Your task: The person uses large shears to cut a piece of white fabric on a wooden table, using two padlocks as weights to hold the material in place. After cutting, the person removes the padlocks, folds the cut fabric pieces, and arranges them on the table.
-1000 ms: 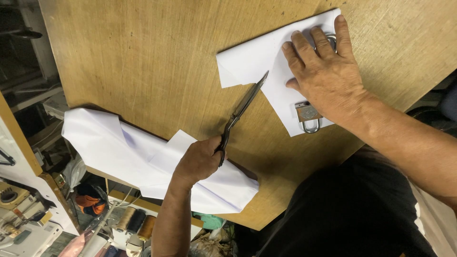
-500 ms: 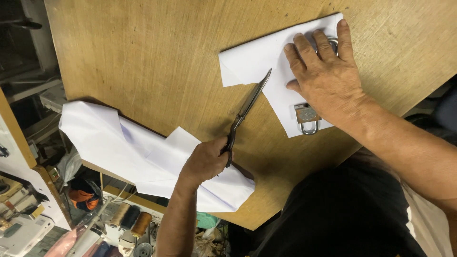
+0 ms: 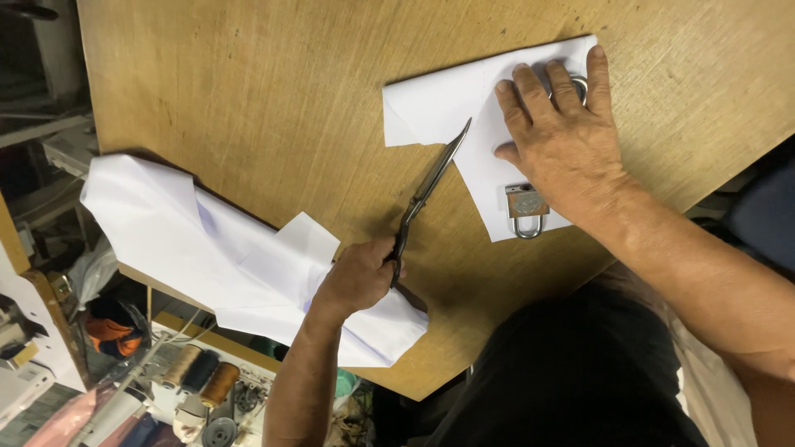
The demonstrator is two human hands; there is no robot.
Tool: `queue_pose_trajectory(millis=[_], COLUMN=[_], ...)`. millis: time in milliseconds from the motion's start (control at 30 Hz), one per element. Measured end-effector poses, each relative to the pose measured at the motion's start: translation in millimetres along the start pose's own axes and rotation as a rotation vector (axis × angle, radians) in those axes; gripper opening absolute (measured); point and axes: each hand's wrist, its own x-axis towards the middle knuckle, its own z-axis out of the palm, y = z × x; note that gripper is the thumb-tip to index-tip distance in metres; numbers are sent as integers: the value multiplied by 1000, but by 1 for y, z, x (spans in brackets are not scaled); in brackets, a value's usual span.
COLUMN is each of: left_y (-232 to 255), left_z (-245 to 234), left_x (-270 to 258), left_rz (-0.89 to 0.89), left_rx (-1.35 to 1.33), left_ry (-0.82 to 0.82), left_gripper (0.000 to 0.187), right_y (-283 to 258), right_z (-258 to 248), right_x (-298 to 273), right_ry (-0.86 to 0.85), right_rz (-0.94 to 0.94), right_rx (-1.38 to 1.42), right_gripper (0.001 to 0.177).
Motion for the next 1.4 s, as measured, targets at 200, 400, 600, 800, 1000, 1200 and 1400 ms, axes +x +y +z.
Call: queue_pose_trajectory(millis=[200, 400, 600, 800, 1000, 1200, 1400], left_y=[15, 22, 16, 12, 4, 23, 36], left_z=[5, 10, 15, 26, 39, 37, 37], left_x=[-9, -8, -7, -6, -1, -10, -12], left_rz=[-68, -74, -27, 14, 14, -20, -36], left_rx=[-24, 21, -113, -178, -276, -278, -230], left_ry=[-20, -10, -38, -37, -25, -49, -28], left_gripper=[10, 10, 14, 19, 16, 19, 17], right_y=[1, 2, 2, 3, 4, 4, 4], right_z=[-2, -10, -13, -19, -20, -21, -23], right_x=[1, 6, 6, 11, 13, 14, 15], right_ry=[20, 20, 5, 20, 42, 69, 54], right_rz=[-11, -18, -23, -34, -47, -52, -47], right_rx=[42, 108, 131, 223, 238, 250, 257], right_gripper=[82, 82, 81, 80, 82, 84, 83])
